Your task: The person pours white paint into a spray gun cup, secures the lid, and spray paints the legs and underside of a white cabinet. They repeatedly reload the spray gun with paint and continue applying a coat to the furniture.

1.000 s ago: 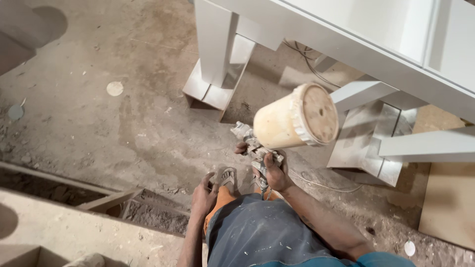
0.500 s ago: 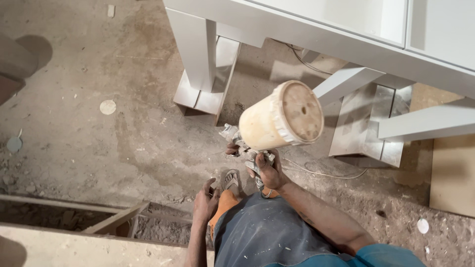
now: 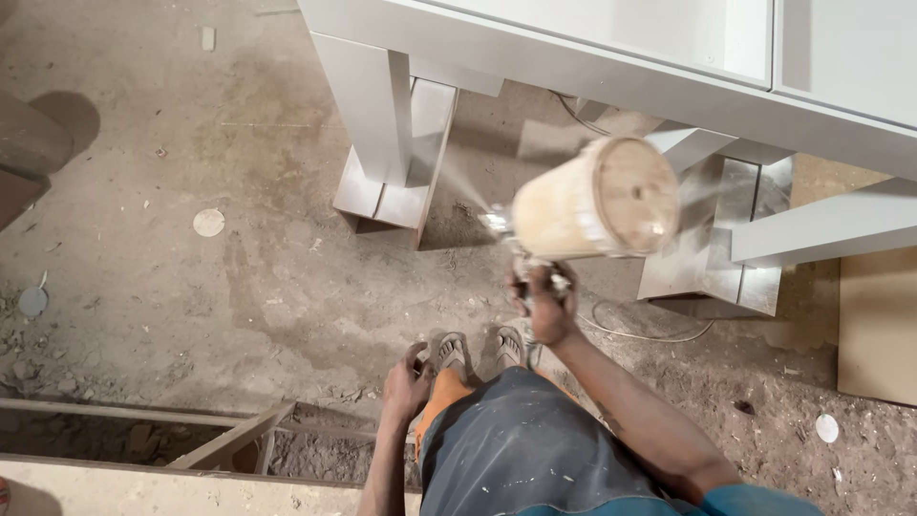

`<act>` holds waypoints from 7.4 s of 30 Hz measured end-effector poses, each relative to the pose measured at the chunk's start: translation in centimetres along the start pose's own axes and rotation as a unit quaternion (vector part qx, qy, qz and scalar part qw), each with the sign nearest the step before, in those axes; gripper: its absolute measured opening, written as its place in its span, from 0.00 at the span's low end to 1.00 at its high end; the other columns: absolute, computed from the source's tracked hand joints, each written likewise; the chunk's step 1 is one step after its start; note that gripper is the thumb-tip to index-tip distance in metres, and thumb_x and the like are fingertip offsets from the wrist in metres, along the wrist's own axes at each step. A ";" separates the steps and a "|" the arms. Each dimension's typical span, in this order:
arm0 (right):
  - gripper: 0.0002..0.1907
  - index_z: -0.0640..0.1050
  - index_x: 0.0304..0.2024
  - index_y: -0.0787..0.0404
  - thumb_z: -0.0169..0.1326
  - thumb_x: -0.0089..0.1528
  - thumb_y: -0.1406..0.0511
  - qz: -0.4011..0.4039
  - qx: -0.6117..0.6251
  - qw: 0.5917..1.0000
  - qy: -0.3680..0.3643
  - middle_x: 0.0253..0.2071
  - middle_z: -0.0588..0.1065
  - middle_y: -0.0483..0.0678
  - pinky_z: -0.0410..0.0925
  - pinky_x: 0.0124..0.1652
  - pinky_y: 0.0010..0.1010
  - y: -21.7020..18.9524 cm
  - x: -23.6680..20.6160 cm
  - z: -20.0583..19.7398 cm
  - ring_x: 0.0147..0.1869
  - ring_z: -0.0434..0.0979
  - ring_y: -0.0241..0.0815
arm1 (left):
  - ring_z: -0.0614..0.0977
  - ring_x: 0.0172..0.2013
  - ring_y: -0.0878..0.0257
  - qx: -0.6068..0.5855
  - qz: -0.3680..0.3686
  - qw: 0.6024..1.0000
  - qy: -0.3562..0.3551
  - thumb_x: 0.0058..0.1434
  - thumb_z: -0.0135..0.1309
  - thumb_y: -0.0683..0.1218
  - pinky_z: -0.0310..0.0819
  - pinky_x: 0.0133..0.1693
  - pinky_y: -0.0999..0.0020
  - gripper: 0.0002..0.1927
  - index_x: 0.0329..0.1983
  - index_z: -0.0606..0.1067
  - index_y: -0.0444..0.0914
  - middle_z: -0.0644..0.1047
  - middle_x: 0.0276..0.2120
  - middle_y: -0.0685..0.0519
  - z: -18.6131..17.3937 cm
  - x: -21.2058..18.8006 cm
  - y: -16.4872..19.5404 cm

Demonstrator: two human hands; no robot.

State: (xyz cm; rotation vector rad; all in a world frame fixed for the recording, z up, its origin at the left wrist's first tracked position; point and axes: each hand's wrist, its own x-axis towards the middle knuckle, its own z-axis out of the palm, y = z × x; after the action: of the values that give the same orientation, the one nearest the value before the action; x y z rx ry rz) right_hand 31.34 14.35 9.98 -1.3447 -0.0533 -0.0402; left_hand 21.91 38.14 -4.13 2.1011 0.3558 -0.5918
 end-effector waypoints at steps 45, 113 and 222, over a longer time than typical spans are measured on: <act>0.20 0.70 0.48 0.59 0.46 0.76 0.49 -0.200 -0.041 0.730 0.653 0.29 0.74 0.46 0.62 0.18 0.31 -17.4 -24.1 -42.1 0.23 0.72 0.39 | 0.84 0.32 0.49 0.150 0.171 0.951 -0.210 0.63 0.52 0.50 0.75 0.38 0.55 0.24 0.62 0.74 0.39 0.82 0.30 0.41 13.5 5.4 17.9; 0.28 0.69 0.45 0.65 0.49 0.78 0.46 -0.126 -0.056 0.905 0.402 0.30 0.71 0.51 0.60 0.20 0.26 -17.9 -17.5 -32.0 0.27 0.71 0.39 | 0.84 0.33 0.46 0.128 0.174 0.963 -0.161 0.62 0.51 0.48 0.75 0.38 0.53 0.22 0.60 0.75 0.39 0.81 0.29 0.38 13.0 5.7 15.6; 0.19 0.70 0.55 0.61 0.50 0.78 0.52 -0.169 -0.038 0.809 0.561 0.30 0.71 0.50 0.58 0.21 0.29 -24.0 -23.9 -53.4 0.27 0.72 0.42 | 0.83 0.29 0.50 0.215 0.166 0.929 -0.251 0.62 0.52 0.49 0.75 0.37 0.54 0.22 0.60 0.76 0.42 0.81 0.26 0.44 29.4 3.9 25.1</act>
State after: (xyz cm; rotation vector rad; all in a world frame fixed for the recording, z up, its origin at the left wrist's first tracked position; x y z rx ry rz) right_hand 6.90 -43.06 19.90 -1.1946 0.7228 -1.1445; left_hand 28.57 -0.11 -3.04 2.2440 -0.4512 -1.0349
